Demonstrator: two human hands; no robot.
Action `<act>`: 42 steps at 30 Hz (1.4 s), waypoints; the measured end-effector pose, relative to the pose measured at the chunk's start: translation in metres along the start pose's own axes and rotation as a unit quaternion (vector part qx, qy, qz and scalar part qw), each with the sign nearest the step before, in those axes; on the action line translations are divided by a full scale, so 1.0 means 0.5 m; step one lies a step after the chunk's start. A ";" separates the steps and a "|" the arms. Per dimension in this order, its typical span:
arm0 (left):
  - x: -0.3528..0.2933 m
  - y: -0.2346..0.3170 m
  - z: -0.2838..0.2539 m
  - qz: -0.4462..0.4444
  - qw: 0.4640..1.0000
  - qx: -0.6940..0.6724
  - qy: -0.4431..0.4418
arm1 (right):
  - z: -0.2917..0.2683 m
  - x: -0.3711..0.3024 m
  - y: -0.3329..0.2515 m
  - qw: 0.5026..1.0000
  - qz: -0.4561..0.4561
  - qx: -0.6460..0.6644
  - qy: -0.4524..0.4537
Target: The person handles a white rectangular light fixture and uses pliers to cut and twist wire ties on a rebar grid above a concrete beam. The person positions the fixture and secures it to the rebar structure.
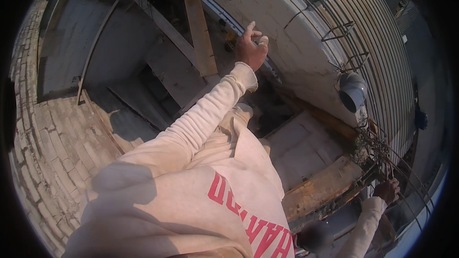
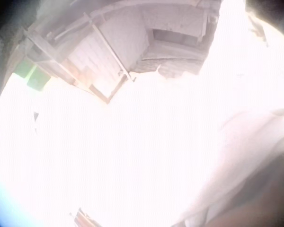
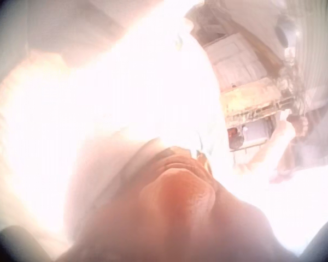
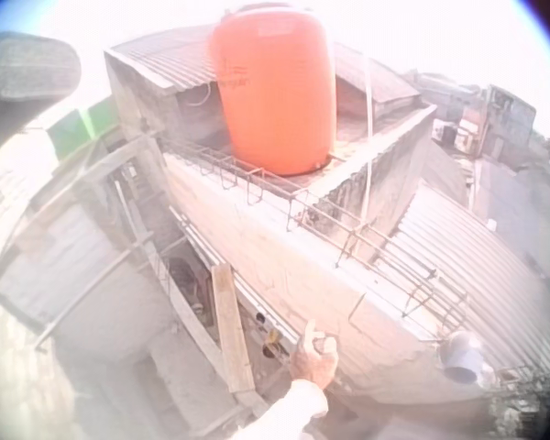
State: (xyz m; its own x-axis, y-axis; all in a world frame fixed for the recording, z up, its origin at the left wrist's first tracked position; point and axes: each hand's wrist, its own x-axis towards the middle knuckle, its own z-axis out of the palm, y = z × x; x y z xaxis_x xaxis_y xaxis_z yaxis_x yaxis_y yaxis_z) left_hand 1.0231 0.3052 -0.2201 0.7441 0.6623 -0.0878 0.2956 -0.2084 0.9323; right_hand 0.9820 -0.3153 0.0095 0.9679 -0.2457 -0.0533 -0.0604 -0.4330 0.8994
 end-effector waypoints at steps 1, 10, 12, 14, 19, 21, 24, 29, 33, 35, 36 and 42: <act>0.009 -0.110 -0.091 -0.161 0.986 0.017 -0.044 | -0.017 0.013 0.001 1.000 -0.004 0.002 0.006; -0.111 -0.028 -0.059 -0.080 0.881 0.001 -0.467 | -0.002 0.013 -0.002 0.994 -0.021 0.032 0.105; -0.219 0.120 0.079 0.001 0.752 -0.061 -0.656 | 0.009 0.018 0.009 0.996 -0.010 0.057 0.072; -0.350 0.291 0.194 0.131 0.649 -0.042 -0.749 | -0.043 0.001 0.004 0.990 -0.005 0.113 0.086; -0.595 0.448 0.370 0.270 0.577 0.059 -0.768 | -0.084 -0.011 -0.009 0.982 0.013 0.163 -0.098; -0.604 0.444 0.352 0.312 0.583 0.006 -0.750 | -0.028 -0.027 -0.020 0.990 0.039 0.122 0.059; -0.493 0.419 0.323 0.355 0.655 0.056 -0.665 | 0.039 -0.024 -0.015 0.994 0.038 0.030 0.102; -0.178 0.430 0.344 0.270 0.866 0.005 -0.422 | -0.015 -0.019 0.009 0.998 -0.017 0.048 0.035; 0.100 0.375 0.406 0.523 0.825 0.197 -0.088 | -0.071 0.054 0.039 0.979 -0.086 0.181 -0.042; 0.158 0.352 0.438 0.462 0.843 0.250 -0.118 | -0.091 0.088 0.068 0.964 -0.127 0.221 -0.077; 0.166 0.350 0.453 0.433 0.849 0.270 -0.138 | -0.040 0.094 0.069 0.965 -0.098 0.240 -0.034; 0.098 0.412 0.441 0.266 0.888 0.313 -0.207 | 0.007 0.117 0.106 0.721 -0.040 0.487 -0.491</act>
State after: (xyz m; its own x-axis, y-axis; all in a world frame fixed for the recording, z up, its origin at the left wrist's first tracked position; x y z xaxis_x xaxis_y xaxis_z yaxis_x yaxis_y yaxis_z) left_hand 1.2526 0.1363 -0.1098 0.9963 0.0562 0.0649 0.0150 -0.8579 0.5136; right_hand 1.0344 -0.3558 0.0527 0.3672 -0.4740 -0.8003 -0.6196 -0.7664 0.1696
